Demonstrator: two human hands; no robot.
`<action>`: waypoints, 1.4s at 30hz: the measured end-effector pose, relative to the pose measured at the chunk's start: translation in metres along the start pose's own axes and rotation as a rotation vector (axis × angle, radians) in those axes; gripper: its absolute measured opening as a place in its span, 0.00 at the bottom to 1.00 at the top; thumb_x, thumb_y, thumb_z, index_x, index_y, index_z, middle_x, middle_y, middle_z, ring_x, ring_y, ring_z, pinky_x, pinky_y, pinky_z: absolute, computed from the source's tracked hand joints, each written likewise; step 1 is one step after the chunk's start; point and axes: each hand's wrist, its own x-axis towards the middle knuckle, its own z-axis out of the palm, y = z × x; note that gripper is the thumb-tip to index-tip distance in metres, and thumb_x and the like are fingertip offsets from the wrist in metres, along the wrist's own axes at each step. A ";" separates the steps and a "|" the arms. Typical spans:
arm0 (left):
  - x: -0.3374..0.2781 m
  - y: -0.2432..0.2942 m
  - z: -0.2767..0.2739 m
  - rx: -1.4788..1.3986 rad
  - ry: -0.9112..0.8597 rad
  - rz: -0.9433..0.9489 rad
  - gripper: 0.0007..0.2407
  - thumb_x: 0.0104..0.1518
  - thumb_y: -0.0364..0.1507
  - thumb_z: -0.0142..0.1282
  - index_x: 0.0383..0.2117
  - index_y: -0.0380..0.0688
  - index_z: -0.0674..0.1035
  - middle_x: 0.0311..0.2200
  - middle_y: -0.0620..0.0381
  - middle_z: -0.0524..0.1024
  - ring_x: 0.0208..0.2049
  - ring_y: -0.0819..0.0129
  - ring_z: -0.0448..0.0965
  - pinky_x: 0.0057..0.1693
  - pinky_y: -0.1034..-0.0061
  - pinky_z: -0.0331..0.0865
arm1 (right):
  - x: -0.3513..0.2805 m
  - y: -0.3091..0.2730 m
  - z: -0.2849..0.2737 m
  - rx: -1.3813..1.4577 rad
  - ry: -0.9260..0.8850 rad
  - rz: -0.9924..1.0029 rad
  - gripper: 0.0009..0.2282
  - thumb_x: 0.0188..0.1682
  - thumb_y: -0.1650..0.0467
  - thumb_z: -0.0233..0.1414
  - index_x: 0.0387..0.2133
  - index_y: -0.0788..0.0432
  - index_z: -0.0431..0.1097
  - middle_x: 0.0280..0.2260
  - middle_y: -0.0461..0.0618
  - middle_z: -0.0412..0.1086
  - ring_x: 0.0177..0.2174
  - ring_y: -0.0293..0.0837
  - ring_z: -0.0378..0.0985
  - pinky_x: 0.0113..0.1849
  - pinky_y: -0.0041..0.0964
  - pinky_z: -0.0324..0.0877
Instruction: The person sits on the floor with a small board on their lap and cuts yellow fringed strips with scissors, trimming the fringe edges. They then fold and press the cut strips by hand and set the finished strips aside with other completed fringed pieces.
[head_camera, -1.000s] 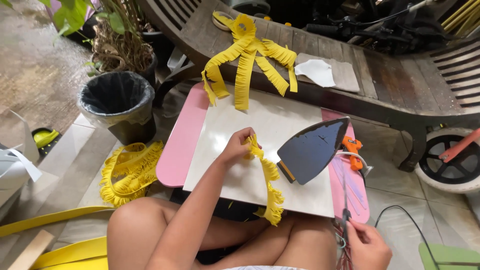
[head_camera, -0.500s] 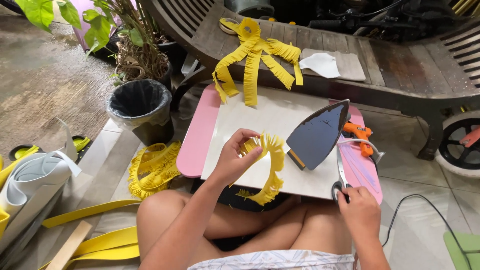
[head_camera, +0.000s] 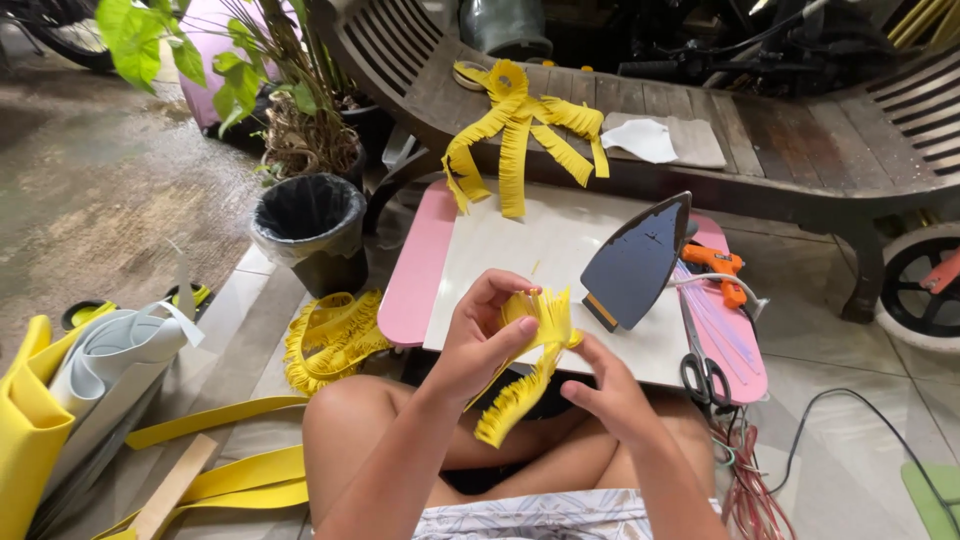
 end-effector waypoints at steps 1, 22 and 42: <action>-0.003 0.003 -0.002 0.006 -0.001 0.007 0.11 0.52 0.20 0.53 0.41 0.40 0.70 0.35 0.54 0.70 0.32 0.79 0.67 0.40 0.89 0.63 | 0.001 0.005 0.003 0.000 -0.006 -0.008 0.32 0.32 0.60 0.58 0.50 0.66 0.61 0.52 0.56 0.64 0.54 0.48 0.62 0.54 0.39 0.51; -0.072 0.001 -0.032 0.443 0.956 0.023 0.07 0.54 0.25 0.50 0.38 0.42 0.71 0.34 0.57 0.67 0.35 0.73 0.66 0.46 0.82 0.61 | 0.012 -0.027 0.051 0.150 0.184 -0.021 0.19 0.33 0.81 0.58 0.39 0.59 0.63 0.26 0.53 0.72 0.23 0.38 0.65 0.25 0.27 0.62; -0.035 -0.019 0.008 0.557 0.582 -0.145 0.07 0.44 0.18 0.62 0.26 0.36 0.76 0.25 0.53 0.80 0.27 0.73 0.79 0.38 0.84 0.73 | 0.067 -0.007 0.037 0.298 -0.027 0.113 0.22 0.46 0.58 0.41 0.30 0.68 0.72 0.29 0.58 0.72 0.30 0.44 0.71 0.35 0.32 0.67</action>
